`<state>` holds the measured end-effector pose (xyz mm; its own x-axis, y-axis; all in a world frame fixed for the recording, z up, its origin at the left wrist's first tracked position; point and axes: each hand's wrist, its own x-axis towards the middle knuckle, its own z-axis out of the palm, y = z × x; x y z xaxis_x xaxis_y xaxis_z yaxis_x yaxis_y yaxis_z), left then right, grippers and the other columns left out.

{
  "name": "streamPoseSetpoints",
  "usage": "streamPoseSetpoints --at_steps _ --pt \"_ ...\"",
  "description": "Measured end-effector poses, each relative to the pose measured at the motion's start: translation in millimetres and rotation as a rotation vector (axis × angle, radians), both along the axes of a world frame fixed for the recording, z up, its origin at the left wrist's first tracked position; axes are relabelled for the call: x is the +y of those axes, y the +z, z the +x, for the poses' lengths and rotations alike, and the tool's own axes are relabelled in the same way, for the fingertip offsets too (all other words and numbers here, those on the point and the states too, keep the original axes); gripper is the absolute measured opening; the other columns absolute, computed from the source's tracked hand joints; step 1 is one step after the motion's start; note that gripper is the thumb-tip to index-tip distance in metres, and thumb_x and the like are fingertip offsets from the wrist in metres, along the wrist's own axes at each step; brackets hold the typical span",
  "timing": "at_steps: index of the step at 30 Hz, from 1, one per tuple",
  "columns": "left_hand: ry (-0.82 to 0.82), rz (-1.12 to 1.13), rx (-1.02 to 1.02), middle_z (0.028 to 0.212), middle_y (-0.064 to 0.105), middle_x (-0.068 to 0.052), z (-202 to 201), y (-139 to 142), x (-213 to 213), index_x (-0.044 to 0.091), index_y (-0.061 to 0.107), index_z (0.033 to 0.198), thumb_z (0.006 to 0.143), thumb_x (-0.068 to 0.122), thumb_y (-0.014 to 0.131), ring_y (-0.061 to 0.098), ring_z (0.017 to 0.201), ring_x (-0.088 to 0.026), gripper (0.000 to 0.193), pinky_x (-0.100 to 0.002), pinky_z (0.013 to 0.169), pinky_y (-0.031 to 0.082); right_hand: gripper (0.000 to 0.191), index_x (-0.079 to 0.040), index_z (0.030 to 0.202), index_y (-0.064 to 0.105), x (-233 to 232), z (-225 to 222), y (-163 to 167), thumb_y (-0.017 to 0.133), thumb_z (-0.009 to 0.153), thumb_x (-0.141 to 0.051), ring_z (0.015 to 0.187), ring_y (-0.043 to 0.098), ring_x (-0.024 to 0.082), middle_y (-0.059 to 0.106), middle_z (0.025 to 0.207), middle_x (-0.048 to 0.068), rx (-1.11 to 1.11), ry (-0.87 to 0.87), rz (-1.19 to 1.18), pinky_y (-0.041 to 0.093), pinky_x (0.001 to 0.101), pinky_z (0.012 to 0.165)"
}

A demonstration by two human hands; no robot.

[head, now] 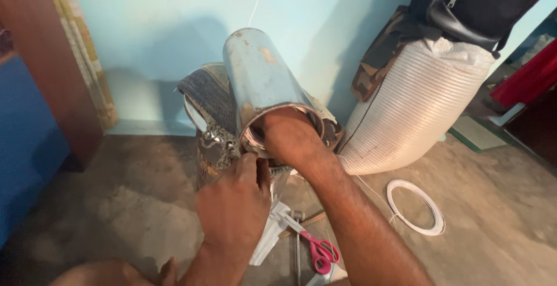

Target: The person sits on the floor and secures wires to a cylindrical metal heater assembly, threading a green wire through the coil element inside the cylinder and twisting it in place. They use scissors to cut wire, tap parts with a small hammer, and pull a white wire through the cylinder opening.

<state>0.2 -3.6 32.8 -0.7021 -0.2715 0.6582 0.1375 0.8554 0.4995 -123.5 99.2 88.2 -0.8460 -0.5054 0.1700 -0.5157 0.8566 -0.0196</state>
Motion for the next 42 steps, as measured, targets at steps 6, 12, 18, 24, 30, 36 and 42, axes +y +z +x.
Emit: streamPoseSetpoints --at_steps 6,12,18,24,30,36,42 --pt "0.009 0.019 -0.154 0.069 0.073 -0.014 -3 2 9 0.011 0.070 0.090 0.091 0.032 0.068 0.072 0.058 -0.036 0.021 -0.048 0.053 0.056 0.025 -0.006 0.098 0.078 -5 -18 -2 0.060 0.080 -0.008 0.095 0.071 0.037 0.072 0.103 0.020 -0.072 -0.036 0.205 0.055 0.0491 0.082" --pt "0.083 0.128 -0.029 0.063 0.071 -0.013 -14 -6 20 0.012 0.072 0.082 0.089 0.029 0.071 0.071 0.056 -0.035 0.018 -0.048 0.053 0.055 0.025 -0.005 0.098 0.076 -3 -29 -9 0.060 0.080 -0.008 0.096 0.071 0.036 0.074 0.101 0.020 -0.040 0.042 0.228 0.055 0.0489 0.082" --pt "0.101 0.186 0.080 0.069 0.072 -0.012 -14 -12 26 0.013 0.075 0.085 0.088 0.024 0.072 0.070 0.059 -0.035 0.012 -0.047 0.055 0.054 0.022 -0.003 0.094 0.074 2 1 5 0.060 0.077 -0.003 0.092 0.070 0.038 0.072 0.096 0.022 0.008 0.094 -0.037 0.055 0.0495 0.077" --pt "-0.094 0.343 0.175 0.084 0.074 -0.012 4 -15 18 0.010 0.076 0.096 0.083 0.016 0.076 0.072 0.074 -0.032 0.014 -0.044 0.065 0.054 0.015 -0.003 0.104 0.066 34 92 -16 0.066 0.092 -0.010 0.080 0.069 0.040 0.073 0.096 0.020 0.590 -0.084 -0.517 0.054 0.0486 0.066" --pt "-0.141 0.251 0.298 0.115 0.069 -0.010 14 -13 26 0.007 0.071 0.098 0.086 0.011 0.074 0.072 0.092 -0.028 0.013 -0.040 0.072 0.057 0.038 0.000 0.111 0.066 56 99 -44 0.079 0.084 -0.024 0.054 0.069 0.028 0.075 0.089 0.013 0.210 -0.299 -0.837 0.052 0.0408 0.051" --pt "-0.080 0.168 0.192 0.130 0.068 -0.013 7 -6 42 0.004 0.060 0.098 0.090 0.008 0.070 0.073 0.089 -0.031 0.014 -0.040 0.064 0.057 0.018 0.001 0.094 0.074 61 98 -55 0.067 0.093 -0.016 0.046 0.058 0.011 0.075 0.071 0.007 -0.087 -0.328 -1.154 0.046 0.0304 0.044" --pt "-0.217 0.282 0.296 0.108 0.073 -0.013 -4 -10 54 0.004 0.062 0.102 0.093 0.008 0.068 0.073 0.087 -0.030 0.011 -0.038 0.071 0.056 0.017 0.003 0.092 0.073 72 103 -45 0.068 0.093 -0.013 0.043 0.049 0.011 0.070 0.065 0.008 -0.285 -0.274 -1.292 0.038 0.0290 0.039"
